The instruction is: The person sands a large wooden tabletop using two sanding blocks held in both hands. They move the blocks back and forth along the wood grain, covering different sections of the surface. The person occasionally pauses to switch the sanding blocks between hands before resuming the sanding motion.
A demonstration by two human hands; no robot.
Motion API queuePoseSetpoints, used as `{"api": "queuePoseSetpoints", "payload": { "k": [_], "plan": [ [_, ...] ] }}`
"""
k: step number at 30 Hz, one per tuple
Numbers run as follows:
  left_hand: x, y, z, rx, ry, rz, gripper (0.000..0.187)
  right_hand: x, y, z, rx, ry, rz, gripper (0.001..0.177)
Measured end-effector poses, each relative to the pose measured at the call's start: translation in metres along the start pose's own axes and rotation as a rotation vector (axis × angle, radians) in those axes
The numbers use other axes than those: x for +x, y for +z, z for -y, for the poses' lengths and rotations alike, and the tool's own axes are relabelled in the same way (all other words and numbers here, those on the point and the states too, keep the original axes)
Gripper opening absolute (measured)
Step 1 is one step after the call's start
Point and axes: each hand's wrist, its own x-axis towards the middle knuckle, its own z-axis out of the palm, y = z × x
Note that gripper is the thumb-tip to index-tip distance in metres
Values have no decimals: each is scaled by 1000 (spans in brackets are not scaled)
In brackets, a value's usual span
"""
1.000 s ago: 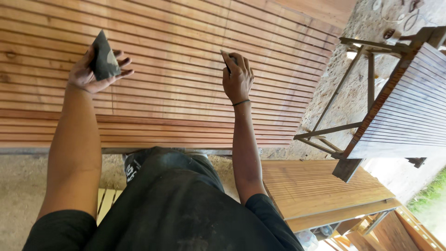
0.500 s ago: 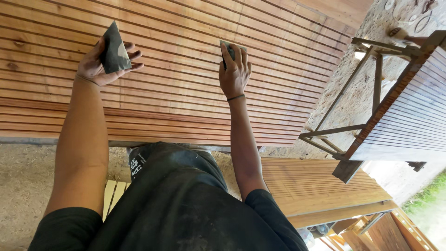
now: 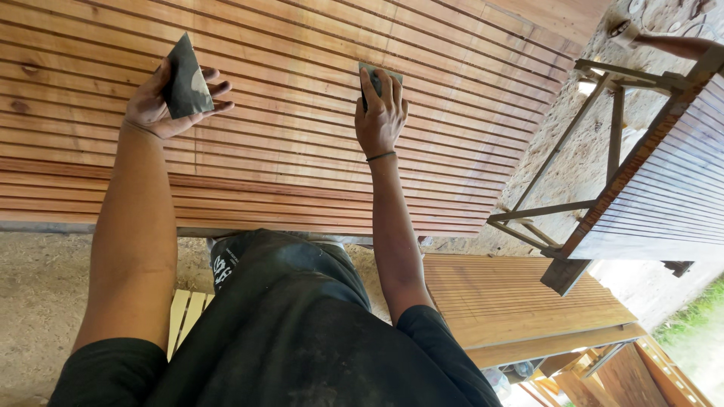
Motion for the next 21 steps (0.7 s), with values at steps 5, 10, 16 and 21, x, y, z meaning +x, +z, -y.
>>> {"api": "queuePoseSetpoints", "payload": {
  "k": [5,10,16,21],
  "plan": [
    [-2,-2,3,6,11,-23,41,-4,2,3,-10,17,14,49],
    [-1,-14,3,18,1,31,47,-3,4,-1,-30,1,89,49],
    [5,-7,3,4,8,-27,62,9,-16,-8,-12,-91,99,50],
    [-5,-4,12,-31,6,-168,73,-5,-33,-4,75,-54,134,44]
  ]
}}
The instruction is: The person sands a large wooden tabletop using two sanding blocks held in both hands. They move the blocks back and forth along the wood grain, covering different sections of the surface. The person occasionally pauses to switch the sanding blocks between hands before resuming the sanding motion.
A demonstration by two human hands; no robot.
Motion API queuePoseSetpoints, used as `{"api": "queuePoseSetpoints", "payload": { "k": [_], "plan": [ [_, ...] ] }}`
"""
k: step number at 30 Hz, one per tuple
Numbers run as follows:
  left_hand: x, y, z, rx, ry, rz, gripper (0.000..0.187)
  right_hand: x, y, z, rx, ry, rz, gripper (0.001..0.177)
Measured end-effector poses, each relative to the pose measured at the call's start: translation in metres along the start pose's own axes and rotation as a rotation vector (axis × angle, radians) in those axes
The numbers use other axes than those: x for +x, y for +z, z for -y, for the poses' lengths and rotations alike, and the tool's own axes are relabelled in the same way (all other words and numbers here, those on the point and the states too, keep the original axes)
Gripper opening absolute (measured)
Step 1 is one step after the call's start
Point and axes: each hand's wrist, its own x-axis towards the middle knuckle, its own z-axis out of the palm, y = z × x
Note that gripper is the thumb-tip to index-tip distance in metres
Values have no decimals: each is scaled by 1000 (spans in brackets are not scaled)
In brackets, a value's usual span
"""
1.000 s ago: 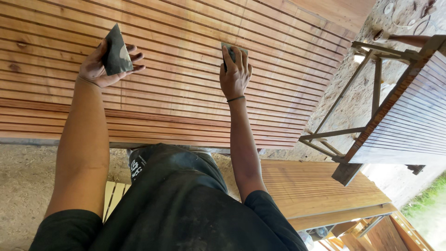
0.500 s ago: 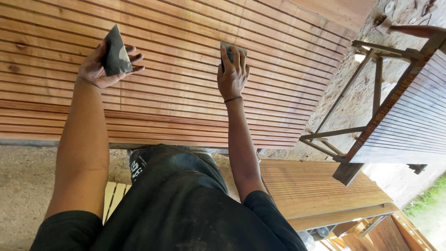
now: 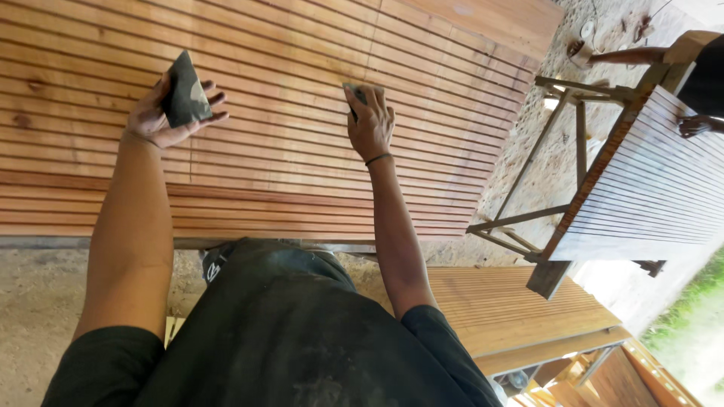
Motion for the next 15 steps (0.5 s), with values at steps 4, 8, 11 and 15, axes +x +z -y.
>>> {"api": "queuePoseSetpoints", "payload": {
  "k": [4,8,11,15],
  "plan": [
    [8,1,-11,28,15,21,75,20,3,1,4,137,-34,38],
    [3,1,1,-21,9,26,70,18,15,12,-45,362,-61,35],
    [3,0,-8,5,8,84,65,28,31,36,-55,419,-42,34],
    [1,4,-8,28,29,144,56,29,28,60,-45,324,73,31]
  ]
}}
